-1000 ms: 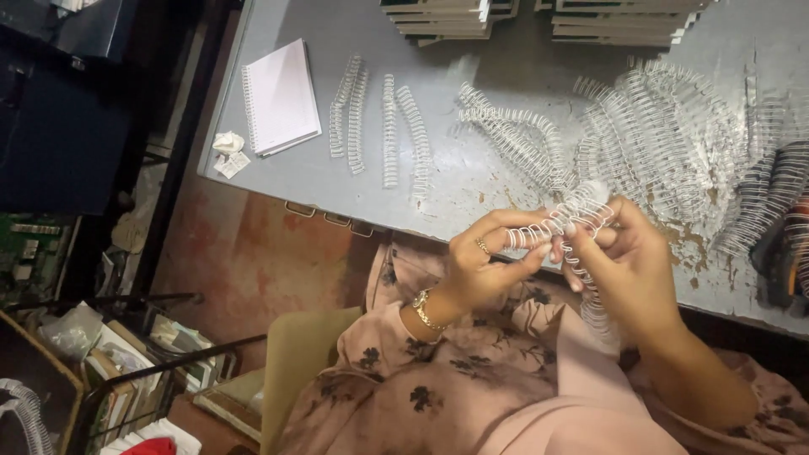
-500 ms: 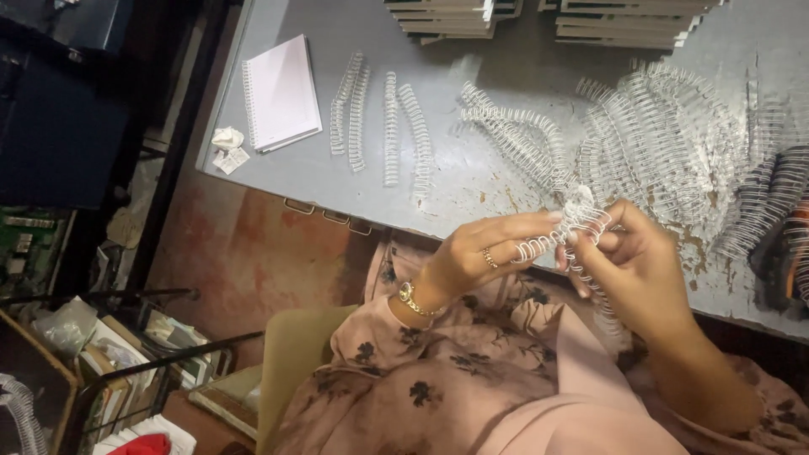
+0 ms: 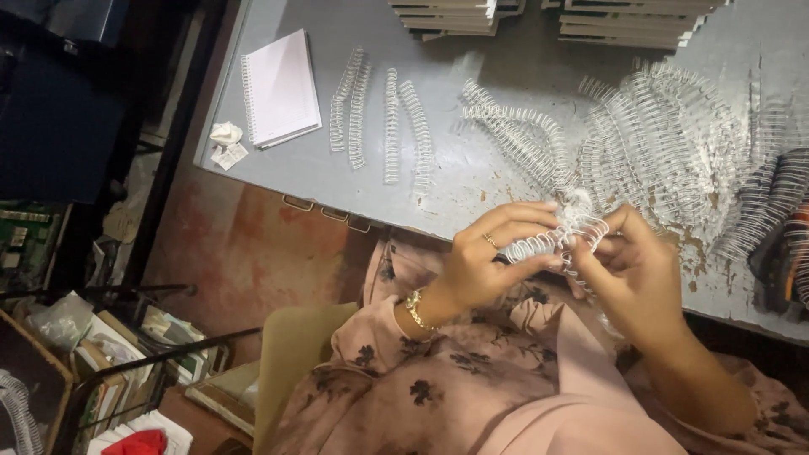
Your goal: The person is organizing and untangling plastic spiral bindings on a production table, separating them from a pile and laying them out neatly.
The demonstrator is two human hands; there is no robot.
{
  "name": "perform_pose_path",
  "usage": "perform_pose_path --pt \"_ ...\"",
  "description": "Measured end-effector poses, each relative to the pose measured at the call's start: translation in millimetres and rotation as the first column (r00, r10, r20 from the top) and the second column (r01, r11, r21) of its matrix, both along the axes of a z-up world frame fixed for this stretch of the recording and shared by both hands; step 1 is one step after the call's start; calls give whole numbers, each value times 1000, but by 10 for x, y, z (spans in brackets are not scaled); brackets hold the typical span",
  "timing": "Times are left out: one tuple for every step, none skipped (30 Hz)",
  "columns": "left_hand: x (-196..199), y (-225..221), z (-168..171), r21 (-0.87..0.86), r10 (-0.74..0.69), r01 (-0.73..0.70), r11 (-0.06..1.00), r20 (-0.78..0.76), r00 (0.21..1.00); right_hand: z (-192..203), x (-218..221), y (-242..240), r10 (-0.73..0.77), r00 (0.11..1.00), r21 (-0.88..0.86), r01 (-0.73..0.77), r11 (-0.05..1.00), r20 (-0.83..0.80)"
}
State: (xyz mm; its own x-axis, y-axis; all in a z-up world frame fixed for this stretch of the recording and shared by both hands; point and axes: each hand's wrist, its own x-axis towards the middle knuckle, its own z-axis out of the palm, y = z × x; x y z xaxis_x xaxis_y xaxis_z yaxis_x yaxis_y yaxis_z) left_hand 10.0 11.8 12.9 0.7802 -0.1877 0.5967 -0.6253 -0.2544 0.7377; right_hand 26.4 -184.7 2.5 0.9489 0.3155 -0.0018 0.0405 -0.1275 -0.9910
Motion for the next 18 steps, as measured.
perform_pose_path --pt "-35 -42 44 -22 57 -58 998 -23 998 17 -14 31 -27 998 -23 28 999 63" --pt "-47 -56 31 -23 59 -60 998 -23 998 0 -9 17 -25 998 -23 26 999 63" --pt "-58 -70 17 -61 71 -74 995 -41 997 -17 -4 4 -33 999 -5 34 999 29" --pt "-71 -88 1 -99 82 -88 991 -61 995 -35 -2 -14 -42 999 13 42 999 -7" --pt "-76 -91 -18 -100 83 -89 991 -61 995 -28 -11 -11 -41 999 12 41 999 -7" --pt "-81 -91 -36 -134 72 -87 987 -114 991 -22 -21 -4 -41 999 6 41 999 28" --pt "-85 -90 -53 -166 59 -87 982 -166 984 -16 -30 2 -41 997 0 41 999 63" --pt "-82 -87 -56 -166 60 -88 982 -167 984 -36 -26 -8 -40 997 0 40 999 62" --pt "-80 -85 -59 -133 77 -96 986 -146 986 -55 -23 -18 -37 995 -47 42 998 94" --pt "-72 -83 -62 -100 93 -106 989 -122 988 -74 -12 -28 -33 991 -95 45 995 127" --pt "-51 -61 -126 -100 95 -107 989 -121 988 -91 -3 -36 -31 991 -94 43 995 129" --pt "-36 -43 -191 -20 83 -83 996 -12 996 -107 -1 -48 -20 993 -62 27 998 120" --pt "-19 -26 -257 63 60 -66 996 95 994 -123 1 -61 -9 994 -28 12 1000 111" --pt "-12 -4 -279 62 58 -64 996 95 994 -112 10 -78 -11 994 -29 14 999 111" --pt "-5 18 -300 84 39 -50 995 130 991 -100 19 -95 23 997 -25 -21 999 67" --pt "6 43 -321 106 21 -39 994 166 986 -88 34 -109 58 998 -19 -57 998 24" --pt "39 50 -323 106 20 -38 994 167 986 -76 48 -115 57 998 -20 -56 998 26" --pt "65 57 -326 117 12 -36 993 197 980 -65 59 -120 76 997 31 -75 997 -32"
